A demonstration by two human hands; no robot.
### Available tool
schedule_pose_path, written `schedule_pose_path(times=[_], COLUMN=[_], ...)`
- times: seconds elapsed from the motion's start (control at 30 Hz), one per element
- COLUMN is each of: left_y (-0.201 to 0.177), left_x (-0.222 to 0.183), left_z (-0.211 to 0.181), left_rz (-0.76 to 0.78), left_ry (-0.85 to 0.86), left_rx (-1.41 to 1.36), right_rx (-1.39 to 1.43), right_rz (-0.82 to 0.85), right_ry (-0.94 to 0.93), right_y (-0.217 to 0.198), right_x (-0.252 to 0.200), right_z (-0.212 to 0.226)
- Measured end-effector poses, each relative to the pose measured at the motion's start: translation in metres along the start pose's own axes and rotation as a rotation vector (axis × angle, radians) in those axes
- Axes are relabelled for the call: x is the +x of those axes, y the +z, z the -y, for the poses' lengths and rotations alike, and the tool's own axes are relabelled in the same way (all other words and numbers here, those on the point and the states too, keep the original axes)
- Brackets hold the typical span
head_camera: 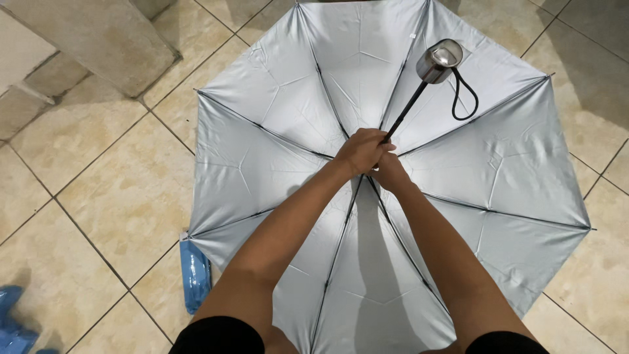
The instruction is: The person folds an open umbrella by hand, collapses the ribs, gathers the fabric, and inserts it into a matching storage sleeve.
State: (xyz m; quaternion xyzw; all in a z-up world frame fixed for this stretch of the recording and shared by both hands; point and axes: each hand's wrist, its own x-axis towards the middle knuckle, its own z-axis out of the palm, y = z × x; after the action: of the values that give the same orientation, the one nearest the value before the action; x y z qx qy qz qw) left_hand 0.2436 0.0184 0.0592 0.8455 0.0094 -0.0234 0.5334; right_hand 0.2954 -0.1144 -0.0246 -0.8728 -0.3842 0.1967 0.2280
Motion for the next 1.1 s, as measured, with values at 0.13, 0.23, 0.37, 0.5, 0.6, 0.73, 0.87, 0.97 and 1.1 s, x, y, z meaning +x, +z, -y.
schedule_pose_path(times=[0.13, 0.23, 0.37, 0.5, 0.6, 0.73, 0.87, 0.97, 1.1], left_y=[-0.008, -0.002, -0.001, -0.008, -0.012, -0.006, -0.018, -0.02, -0.019], left_x=[-0.006, 0.004, 0.012, 0.01, 0.003, 0.009, 0.001, 0.008, 0.015], left_z=[-0.018, -0.001, 0.006, 0.004, 0.001, 0.006, -0.008, -0.007, 0.005], left_rz=[-0.021, -0.008, -0.013, -0.023, -0.082, -0.227, -0.269, -0.226, -0.16], left_ry=[-0.001, 0.04, 0.083, 0.099, 0.194, 0.271, 0.249, 0.172, 0.084], left_rx=[-0.013, 0.018, 0.102, 0.057, 0.03, 0.136, 0.492, 0.488, 0.499], right_rx=[-0.063, -0.081, -0.211, -0.221, -0.155, -0.082, -0.088, 0.08, 0.068], right_rz=[-0.036, -0.124, -0.197, -0.254, -0.19, -0.204, -0.232, -0.315, -0.479], right_ry=[-0.023, -0.098, -0.229, -0.293, -0.221, -0.272, -0.291, -0.336, -0.507], right_y=[0.014, 0.019, 0.019, 0.014, -0.01, -0.024, -0.031, -0.039, -0.054], right_x=[0.004, 0.005, 0.008, 0.01, 0.013, 0.015, 0.013, 0.008, 0.002], right_z=[-0.012, -0.017, -0.019, -0.014, -0.003, 0.006, 0.017, 0.02, 0.029])
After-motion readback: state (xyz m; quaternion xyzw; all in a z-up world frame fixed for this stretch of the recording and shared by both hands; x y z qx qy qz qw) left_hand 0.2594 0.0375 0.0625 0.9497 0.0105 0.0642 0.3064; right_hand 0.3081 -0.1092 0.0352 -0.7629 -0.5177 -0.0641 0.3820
